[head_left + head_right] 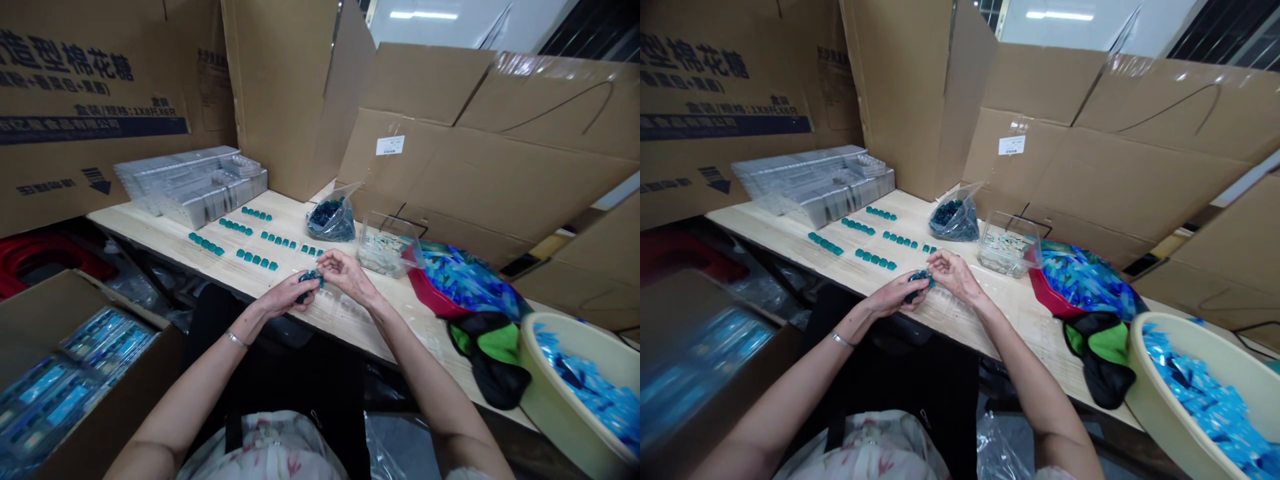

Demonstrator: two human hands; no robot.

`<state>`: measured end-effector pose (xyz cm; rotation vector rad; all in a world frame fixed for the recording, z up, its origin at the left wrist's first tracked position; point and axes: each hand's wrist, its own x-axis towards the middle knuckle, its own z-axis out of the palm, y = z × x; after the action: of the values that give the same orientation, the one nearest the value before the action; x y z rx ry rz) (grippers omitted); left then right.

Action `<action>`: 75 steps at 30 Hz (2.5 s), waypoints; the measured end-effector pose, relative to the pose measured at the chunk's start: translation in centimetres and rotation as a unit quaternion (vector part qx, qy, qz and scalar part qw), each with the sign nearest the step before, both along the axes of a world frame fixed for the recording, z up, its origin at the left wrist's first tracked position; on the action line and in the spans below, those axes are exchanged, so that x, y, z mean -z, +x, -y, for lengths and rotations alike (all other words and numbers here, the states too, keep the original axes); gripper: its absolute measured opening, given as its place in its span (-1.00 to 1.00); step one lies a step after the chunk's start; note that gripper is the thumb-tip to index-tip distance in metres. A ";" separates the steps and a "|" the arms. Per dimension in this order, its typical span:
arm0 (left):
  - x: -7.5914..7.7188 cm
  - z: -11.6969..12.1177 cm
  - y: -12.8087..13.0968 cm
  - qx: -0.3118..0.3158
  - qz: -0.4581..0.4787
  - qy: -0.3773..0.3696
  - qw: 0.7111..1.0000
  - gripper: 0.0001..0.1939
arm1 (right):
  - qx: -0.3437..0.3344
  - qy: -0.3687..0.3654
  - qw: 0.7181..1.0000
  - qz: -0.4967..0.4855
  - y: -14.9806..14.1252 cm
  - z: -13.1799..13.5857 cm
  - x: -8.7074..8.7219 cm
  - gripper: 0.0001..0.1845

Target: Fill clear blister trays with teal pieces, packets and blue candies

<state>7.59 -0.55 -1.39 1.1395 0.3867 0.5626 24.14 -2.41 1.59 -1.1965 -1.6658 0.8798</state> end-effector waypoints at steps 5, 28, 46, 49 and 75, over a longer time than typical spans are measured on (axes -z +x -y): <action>0.1 0.0 -0.2 0.010 -0.015 -0.002 1.000 -0.71 | -0.044 -0.042 0.997 0.045 0.3 0.0 -0.7 -0.75; 2.0 -2.1 1.4 -0.121 0.052 -0.061 0.989 -0.74 | 0.125 -0.055 0.975 -0.176 -0.9 -1.7 2.4 -0.69; 1.7 -2.5 1.0 -0.179 0.014 0.037 0.983 -0.67 | 0.117 -0.013 0.991 -0.058 -0.2 -1.9 2.3 -0.76; 1.8 -2.6 0.8 -0.173 0.016 0.044 0.984 -0.67 | 0.090 -0.015 0.993 -0.076 0.1 -1.8 2.3 -0.73; 1.1 -2.7 0.4 -0.111 0.006 0.071 0.991 -0.71 | 0.084 0.000 0.993 -0.089 -0.5 -0.7 2.2 -0.73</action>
<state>8.03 2.11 -2.46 1.2357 0.4724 0.8031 23.63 -1.68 -0.62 -1.2026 -1.4020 0.8548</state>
